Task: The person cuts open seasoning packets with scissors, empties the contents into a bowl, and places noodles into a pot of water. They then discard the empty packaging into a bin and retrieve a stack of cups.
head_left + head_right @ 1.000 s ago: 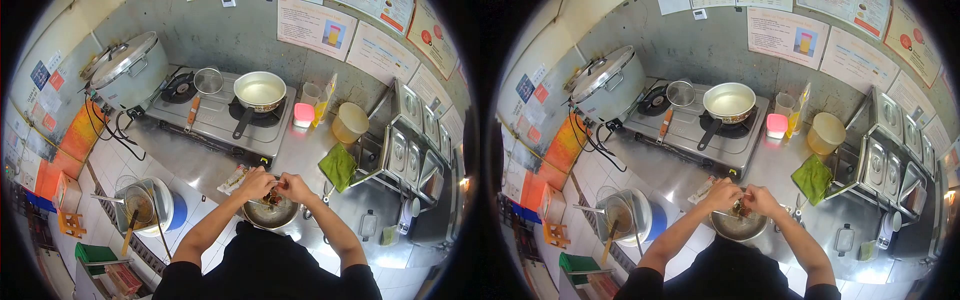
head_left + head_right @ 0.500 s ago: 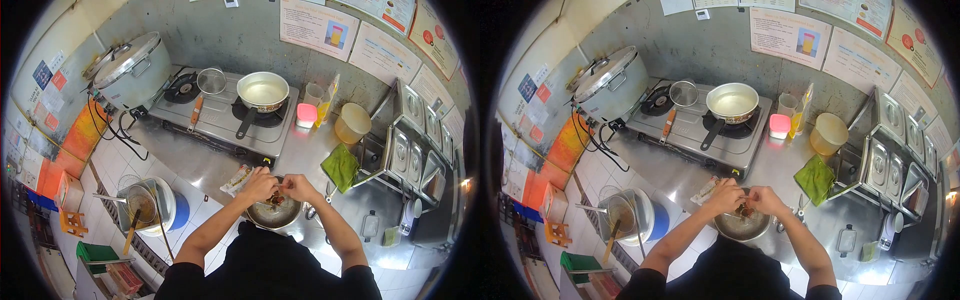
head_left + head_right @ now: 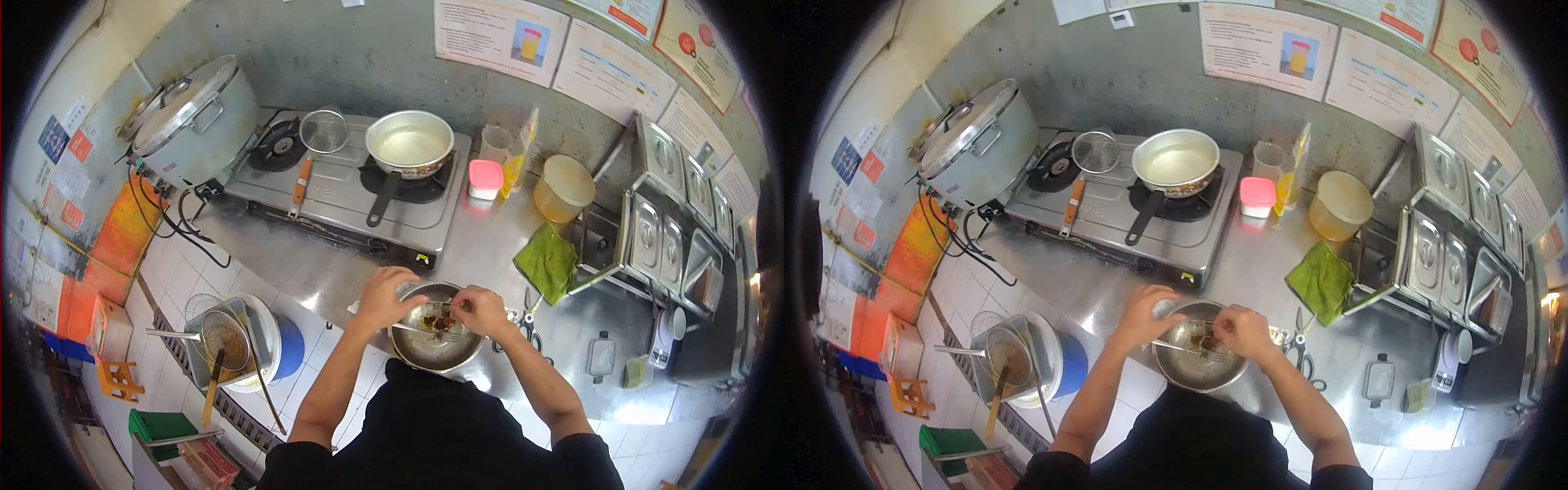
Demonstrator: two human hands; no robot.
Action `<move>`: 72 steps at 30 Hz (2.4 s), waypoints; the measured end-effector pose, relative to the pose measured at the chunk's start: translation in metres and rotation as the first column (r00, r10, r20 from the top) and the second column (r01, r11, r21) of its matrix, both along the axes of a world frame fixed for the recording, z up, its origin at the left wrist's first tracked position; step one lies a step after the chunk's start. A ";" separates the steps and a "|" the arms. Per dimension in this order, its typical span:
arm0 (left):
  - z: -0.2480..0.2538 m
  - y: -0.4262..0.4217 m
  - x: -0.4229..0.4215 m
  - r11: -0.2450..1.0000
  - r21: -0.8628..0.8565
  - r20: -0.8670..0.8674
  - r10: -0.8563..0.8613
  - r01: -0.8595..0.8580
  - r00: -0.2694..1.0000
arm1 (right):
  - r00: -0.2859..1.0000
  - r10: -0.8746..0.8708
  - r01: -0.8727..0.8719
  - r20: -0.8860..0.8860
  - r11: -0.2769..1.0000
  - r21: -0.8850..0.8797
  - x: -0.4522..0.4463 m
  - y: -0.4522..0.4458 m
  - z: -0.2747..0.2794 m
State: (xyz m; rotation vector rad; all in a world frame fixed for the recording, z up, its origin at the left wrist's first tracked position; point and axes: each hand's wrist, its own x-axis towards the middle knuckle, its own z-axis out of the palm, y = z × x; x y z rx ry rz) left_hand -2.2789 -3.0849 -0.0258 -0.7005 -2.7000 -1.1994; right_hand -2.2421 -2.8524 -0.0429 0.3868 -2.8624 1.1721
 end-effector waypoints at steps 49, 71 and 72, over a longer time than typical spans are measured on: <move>-0.062 0.247 0.050 0.516 -0.733 0.297 -0.343 0.443 0.891 | 0.727 -0.538 0.421 0.426 0.840 0.342 0.108 0.176 -0.032; 0.044 0.186 0.050 0.878 0.195 0.473 -0.475 0.438 0.742 | 0.954 -0.206 0.287 0.217 0.420 -0.861 0.104 0.141 0.001; 0.040 0.184 0.049 0.871 0.192 0.471 -0.485 0.452 0.737 | 0.968 -0.168 0.243 0.186 0.442 -0.864 0.102 0.142 -0.001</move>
